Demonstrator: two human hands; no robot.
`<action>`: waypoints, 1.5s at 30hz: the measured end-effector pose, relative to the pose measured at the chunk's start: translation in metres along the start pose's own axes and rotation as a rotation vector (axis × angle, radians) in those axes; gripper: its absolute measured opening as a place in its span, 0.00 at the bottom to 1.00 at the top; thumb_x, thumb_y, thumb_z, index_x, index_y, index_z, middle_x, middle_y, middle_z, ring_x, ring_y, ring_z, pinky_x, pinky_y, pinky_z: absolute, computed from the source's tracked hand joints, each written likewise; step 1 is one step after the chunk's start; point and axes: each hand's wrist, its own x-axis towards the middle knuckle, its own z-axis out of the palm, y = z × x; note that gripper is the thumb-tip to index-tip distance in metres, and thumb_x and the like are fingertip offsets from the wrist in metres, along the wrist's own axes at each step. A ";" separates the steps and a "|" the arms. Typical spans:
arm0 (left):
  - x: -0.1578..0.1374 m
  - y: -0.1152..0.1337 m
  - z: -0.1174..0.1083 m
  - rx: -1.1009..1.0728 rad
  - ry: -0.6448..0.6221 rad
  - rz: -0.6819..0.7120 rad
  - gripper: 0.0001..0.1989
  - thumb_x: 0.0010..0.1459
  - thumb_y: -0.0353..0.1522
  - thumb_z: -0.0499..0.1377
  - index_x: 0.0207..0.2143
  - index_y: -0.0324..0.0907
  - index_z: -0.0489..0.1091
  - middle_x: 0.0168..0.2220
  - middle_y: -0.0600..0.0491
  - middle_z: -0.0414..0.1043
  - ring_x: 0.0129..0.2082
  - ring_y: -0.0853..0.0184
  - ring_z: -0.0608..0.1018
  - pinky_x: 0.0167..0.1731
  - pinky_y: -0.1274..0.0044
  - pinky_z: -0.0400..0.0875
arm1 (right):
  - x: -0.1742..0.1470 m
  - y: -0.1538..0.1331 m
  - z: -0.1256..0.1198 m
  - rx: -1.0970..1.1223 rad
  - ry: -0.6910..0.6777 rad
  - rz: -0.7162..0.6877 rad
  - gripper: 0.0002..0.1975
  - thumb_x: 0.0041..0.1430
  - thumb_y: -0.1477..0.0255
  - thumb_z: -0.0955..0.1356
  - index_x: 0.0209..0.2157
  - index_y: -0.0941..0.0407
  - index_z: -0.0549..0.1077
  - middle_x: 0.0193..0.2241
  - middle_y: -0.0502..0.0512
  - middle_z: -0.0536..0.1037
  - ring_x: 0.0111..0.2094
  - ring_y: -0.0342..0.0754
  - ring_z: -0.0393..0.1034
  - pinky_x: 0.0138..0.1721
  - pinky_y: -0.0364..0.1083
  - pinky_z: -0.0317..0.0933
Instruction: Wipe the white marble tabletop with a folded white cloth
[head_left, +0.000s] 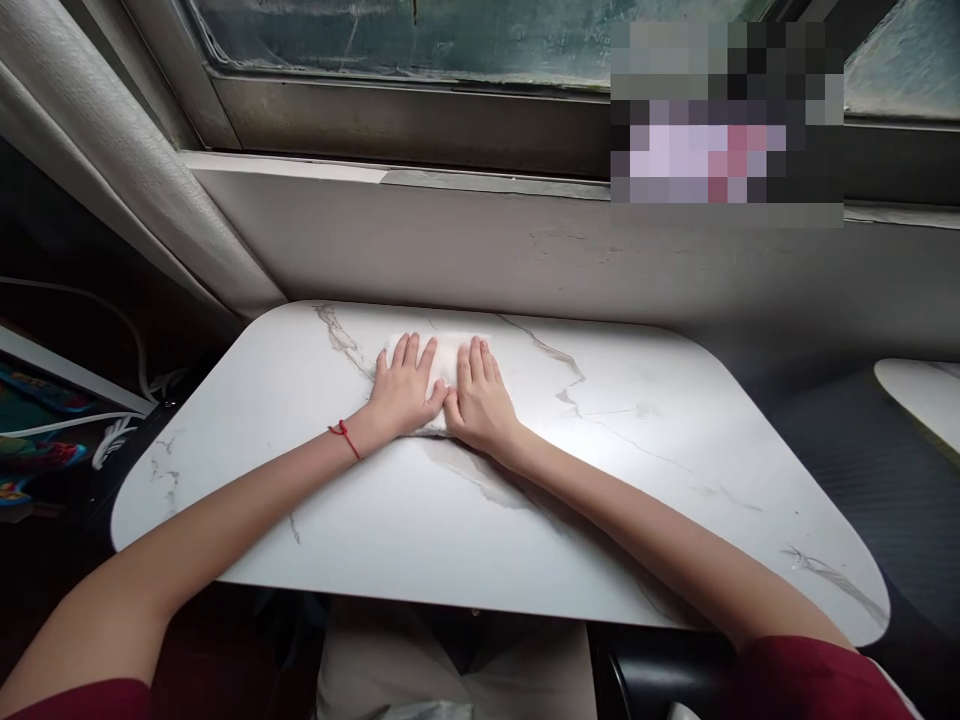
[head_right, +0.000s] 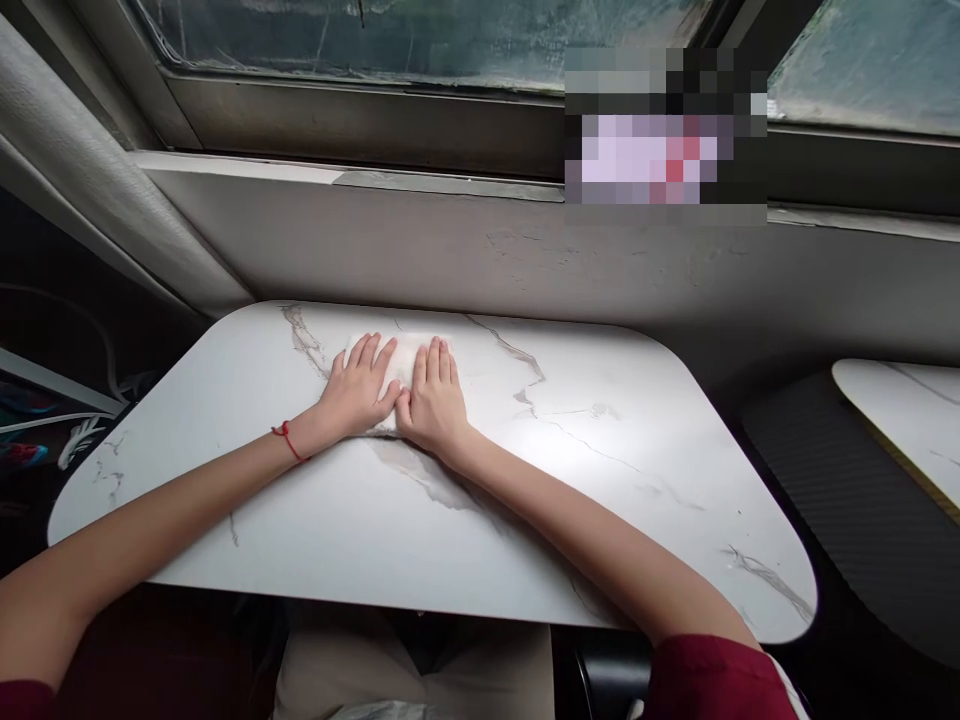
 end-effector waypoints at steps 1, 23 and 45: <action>0.009 -0.001 0.001 -0.001 0.004 -0.005 0.33 0.66 0.38 0.46 0.70 0.33 0.51 0.71 0.34 0.50 0.71 0.49 0.54 0.64 0.54 0.53 | 0.008 0.005 0.002 -0.007 0.002 0.001 0.37 0.63 0.68 0.59 0.66 0.79 0.52 0.69 0.83 0.48 0.72 0.70 0.39 0.68 0.65 0.44; 0.085 -0.011 0.008 -0.076 0.071 -0.023 0.31 0.65 0.39 0.48 0.67 0.35 0.56 0.65 0.37 0.59 0.66 0.48 0.61 0.61 0.58 0.58 | 0.077 0.053 0.018 0.005 0.040 -0.032 0.33 0.65 0.68 0.59 0.65 0.77 0.56 0.68 0.81 0.53 0.70 0.68 0.47 0.68 0.64 0.45; -0.077 0.102 -0.018 0.019 -0.049 0.263 0.39 0.64 0.44 0.51 0.67 0.21 0.55 0.64 0.27 0.61 0.66 0.36 0.60 0.68 0.49 0.42 | -0.142 0.041 -0.069 -0.030 0.007 -0.122 0.33 0.70 0.70 0.55 0.72 0.65 0.43 0.72 0.70 0.45 0.73 0.61 0.35 0.68 0.65 0.51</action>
